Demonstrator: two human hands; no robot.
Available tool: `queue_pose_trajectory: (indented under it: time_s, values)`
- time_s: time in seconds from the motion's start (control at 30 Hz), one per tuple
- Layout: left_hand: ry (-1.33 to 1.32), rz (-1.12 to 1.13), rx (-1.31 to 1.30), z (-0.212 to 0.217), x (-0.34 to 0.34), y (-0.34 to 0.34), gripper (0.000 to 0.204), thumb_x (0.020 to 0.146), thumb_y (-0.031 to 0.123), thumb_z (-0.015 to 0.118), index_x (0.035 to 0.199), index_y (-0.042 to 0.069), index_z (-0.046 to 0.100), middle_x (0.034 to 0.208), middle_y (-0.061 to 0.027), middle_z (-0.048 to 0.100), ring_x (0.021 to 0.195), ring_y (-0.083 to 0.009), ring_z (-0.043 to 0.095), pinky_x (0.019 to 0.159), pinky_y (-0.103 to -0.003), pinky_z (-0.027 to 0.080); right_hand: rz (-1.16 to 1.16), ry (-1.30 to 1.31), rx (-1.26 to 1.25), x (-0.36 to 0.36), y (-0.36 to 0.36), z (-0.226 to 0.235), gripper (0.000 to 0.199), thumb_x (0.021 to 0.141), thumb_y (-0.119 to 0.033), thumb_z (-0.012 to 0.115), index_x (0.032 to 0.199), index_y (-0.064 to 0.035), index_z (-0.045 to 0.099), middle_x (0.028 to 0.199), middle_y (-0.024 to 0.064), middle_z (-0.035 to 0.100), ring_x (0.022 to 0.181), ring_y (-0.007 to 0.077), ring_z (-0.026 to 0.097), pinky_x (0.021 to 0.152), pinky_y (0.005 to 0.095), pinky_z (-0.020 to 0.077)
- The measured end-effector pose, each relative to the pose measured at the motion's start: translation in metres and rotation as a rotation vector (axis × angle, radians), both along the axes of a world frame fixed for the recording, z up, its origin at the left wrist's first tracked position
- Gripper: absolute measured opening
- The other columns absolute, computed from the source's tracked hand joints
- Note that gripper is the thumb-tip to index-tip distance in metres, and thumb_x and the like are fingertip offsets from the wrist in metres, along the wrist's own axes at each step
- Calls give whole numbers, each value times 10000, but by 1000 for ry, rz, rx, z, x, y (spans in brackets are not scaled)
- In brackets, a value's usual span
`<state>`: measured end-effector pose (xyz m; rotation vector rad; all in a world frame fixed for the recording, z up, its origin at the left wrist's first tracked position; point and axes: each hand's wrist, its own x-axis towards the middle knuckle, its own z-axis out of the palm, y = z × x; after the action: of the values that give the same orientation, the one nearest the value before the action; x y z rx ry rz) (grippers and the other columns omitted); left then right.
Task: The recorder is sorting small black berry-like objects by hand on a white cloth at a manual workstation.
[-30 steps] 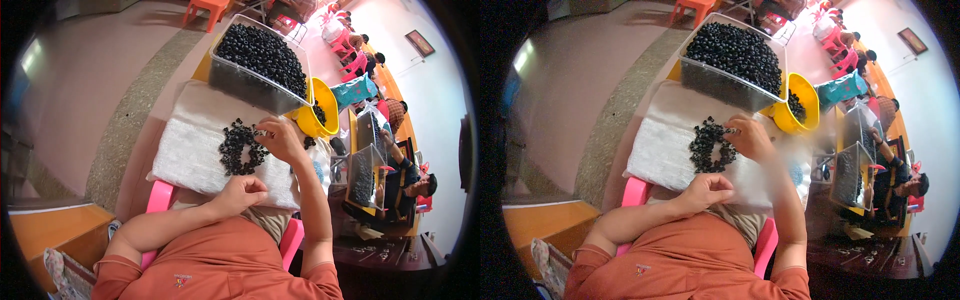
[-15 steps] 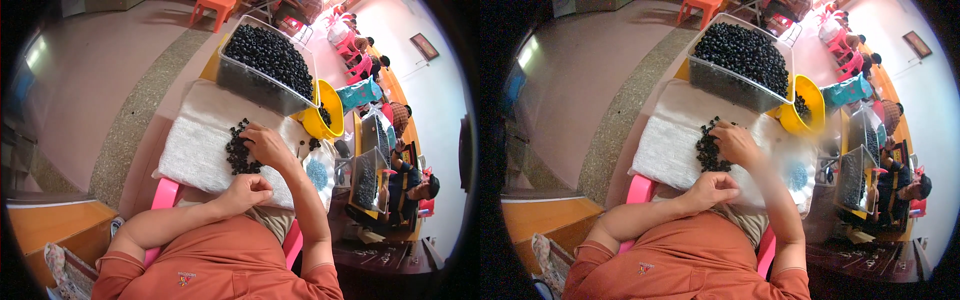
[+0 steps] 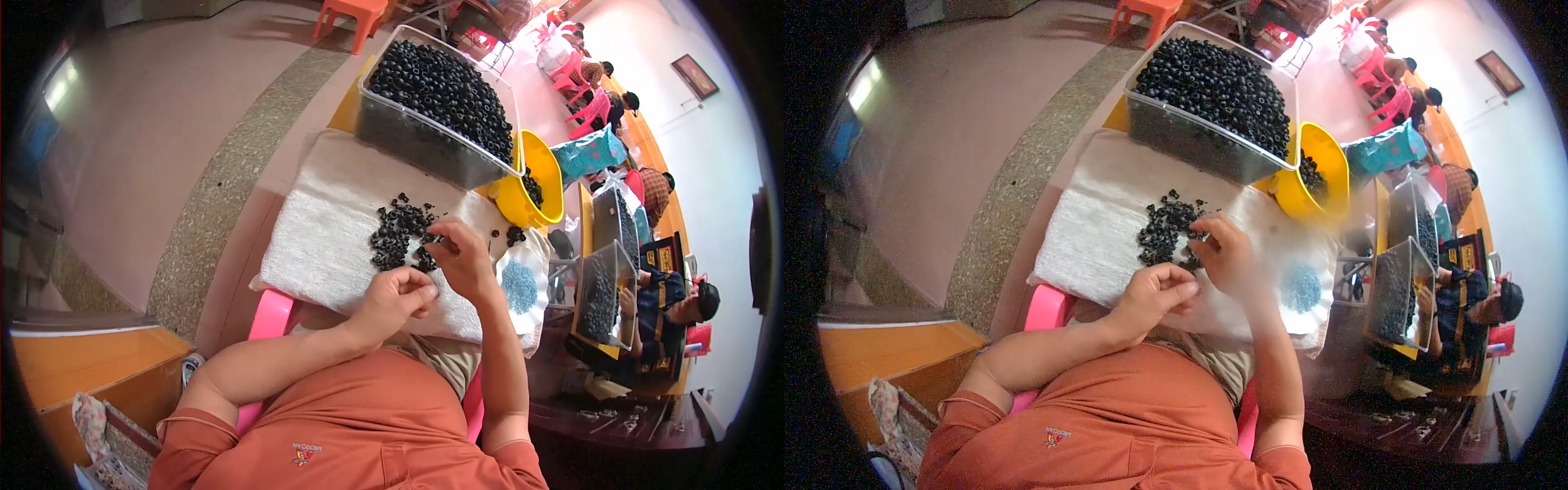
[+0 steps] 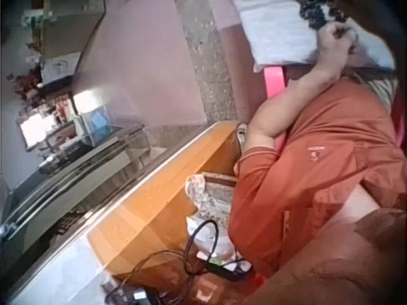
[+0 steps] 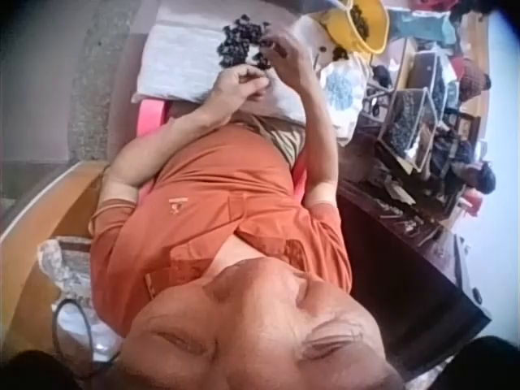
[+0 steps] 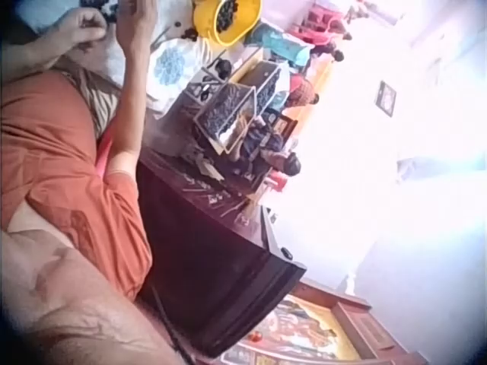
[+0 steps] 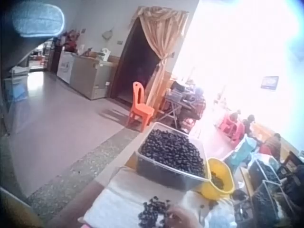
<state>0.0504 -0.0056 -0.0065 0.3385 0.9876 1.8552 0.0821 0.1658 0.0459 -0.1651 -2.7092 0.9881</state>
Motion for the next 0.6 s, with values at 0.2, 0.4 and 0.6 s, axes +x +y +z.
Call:
queue_pose_trajectory:
  time_s: [0.2, 0.4, 0.6]
  values:
    - [-188, 62, 18, 14, -3, -2, 215, 973, 240, 605, 1069, 48, 585, 968, -44, 653, 837, -107, 629, 744, -267, 545, -15, 72, -273, 39, -10, -4, 263, 799, 122, 675, 1028, 7, 612, 1032, 74, 612, 766, 88, 596, 643, 219, 503]
    - [-228, 6, 108, 12, -6, -5, 166, 972, 212, 606, 1051, 68, 584, 969, -27, 640, 872, -113, 638, 780, -282, 551, 50, 55, -443, 56, -24, -1, 255, 821, 76, 705, 1052, 15, 617, 1068, 91, 566, 886, 111, 596, 756, 223, 514]
    - [-231, -7, 89, 11, -5, -5, 148, 923, 136, 669, 1025, 64, 590, 964, -21, 632, 871, -117, 641, 768, -283, 555, 61, 70, -574, 63, -23, -7, 226, 820, 43, 731, 1024, 13, 639, 1074, 75, 562, 846, 79, 567, 687, 200, 475]
